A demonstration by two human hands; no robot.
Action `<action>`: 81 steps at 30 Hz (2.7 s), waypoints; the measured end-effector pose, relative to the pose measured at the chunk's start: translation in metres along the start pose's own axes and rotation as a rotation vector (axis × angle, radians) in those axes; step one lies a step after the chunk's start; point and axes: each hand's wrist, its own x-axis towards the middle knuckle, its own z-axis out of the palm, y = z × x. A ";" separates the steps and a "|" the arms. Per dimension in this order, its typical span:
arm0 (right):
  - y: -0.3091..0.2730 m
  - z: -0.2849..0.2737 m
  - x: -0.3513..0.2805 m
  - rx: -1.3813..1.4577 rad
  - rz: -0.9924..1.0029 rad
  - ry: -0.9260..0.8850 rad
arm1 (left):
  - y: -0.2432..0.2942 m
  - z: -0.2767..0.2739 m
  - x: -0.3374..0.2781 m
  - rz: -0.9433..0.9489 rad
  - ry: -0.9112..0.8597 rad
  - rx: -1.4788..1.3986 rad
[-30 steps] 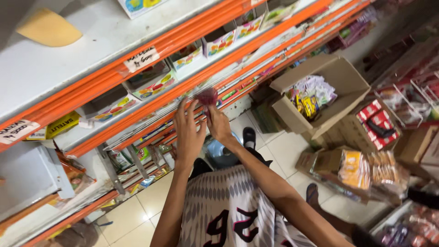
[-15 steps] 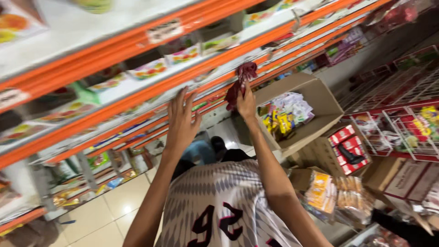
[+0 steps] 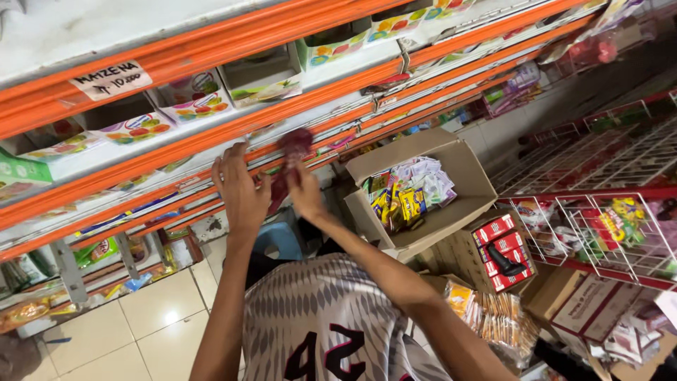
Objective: The person wipes down supermarket shelves with a cloth, moving several items aside to reach the shelf surfaces.
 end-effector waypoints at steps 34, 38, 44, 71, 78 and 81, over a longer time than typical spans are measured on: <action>-0.056 -0.123 0.155 -0.739 -0.319 -0.432 | 0.007 0.016 -0.004 -0.084 0.085 0.042; -0.070 -0.086 0.146 -0.723 -0.287 -0.368 | 0.001 0.019 -0.006 -0.041 0.091 0.018; -0.066 -0.101 0.153 -0.634 -0.184 -0.470 | 0.000 0.023 -0.005 -0.060 0.087 0.082; -0.130 -0.059 0.125 -0.374 -0.300 -0.377 | 0.014 0.004 0.018 -0.040 0.086 0.158; -0.097 -0.110 0.146 -0.535 -0.295 -0.273 | 0.009 -0.001 0.020 -0.018 0.025 0.208; -0.087 -0.105 0.150 -0.610 -0.311 -0.234 | 0.008 0.000 0.022 -0.007 -0.003 0.247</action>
